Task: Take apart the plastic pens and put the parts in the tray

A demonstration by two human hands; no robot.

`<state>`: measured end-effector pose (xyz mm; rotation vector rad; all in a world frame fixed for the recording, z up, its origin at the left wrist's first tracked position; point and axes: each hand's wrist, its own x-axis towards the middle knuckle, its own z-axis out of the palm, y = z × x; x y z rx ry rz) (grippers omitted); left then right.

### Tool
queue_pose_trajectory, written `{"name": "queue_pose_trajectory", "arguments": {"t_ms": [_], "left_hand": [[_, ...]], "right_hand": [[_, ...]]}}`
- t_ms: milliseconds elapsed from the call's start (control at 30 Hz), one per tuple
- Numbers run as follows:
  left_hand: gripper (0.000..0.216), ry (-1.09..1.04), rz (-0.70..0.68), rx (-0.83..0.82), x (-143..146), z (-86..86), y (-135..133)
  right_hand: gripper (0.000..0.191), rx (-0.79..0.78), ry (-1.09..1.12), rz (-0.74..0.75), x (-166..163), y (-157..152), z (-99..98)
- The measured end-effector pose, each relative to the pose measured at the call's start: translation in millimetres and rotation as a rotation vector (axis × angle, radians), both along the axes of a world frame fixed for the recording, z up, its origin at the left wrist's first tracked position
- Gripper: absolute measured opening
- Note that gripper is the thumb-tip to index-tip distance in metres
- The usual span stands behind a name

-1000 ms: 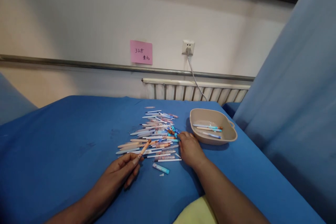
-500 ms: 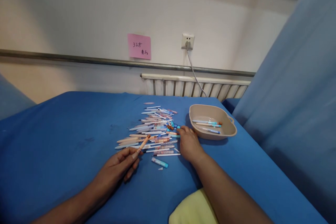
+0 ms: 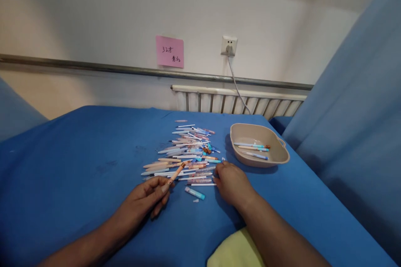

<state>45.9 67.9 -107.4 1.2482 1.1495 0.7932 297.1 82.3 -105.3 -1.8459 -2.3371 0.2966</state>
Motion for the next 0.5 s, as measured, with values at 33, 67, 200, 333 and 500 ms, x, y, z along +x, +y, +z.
{"name": "queue_pose_trajectory", "arguments": {"t_ms": [33,67,200,333,500], "left_hand": [[0.037,0.004,0.001,0.000,0.2,0.0,0.1],[0.037,0.006,0.001,0.002,0.3,-0.2,0.2],[0.033,0.008,-0.017,0.029,0.0,-2.1,-0.3],[0.025,0.001,-0.032,0.080,1.1,0.8,-4.1],[0.015,0.044,-0.054,0.183,4.1,7.7,-10.8]], "right_hand": [[0.013,0.000,0.005,0.005,-1.1,1.2,-0.8],[0.013,0.000,0.010,0.010,-1.9,2.2,-1.5],[0.015,0.007,0.032,0.026,-2.1,4.3,-3.6],[0.025,0.050,0.097,0.038,-2.1,3.3,-4.2],[0.017,0.126,0.885,0.069,-14.9,-7.0,5.5]]}}
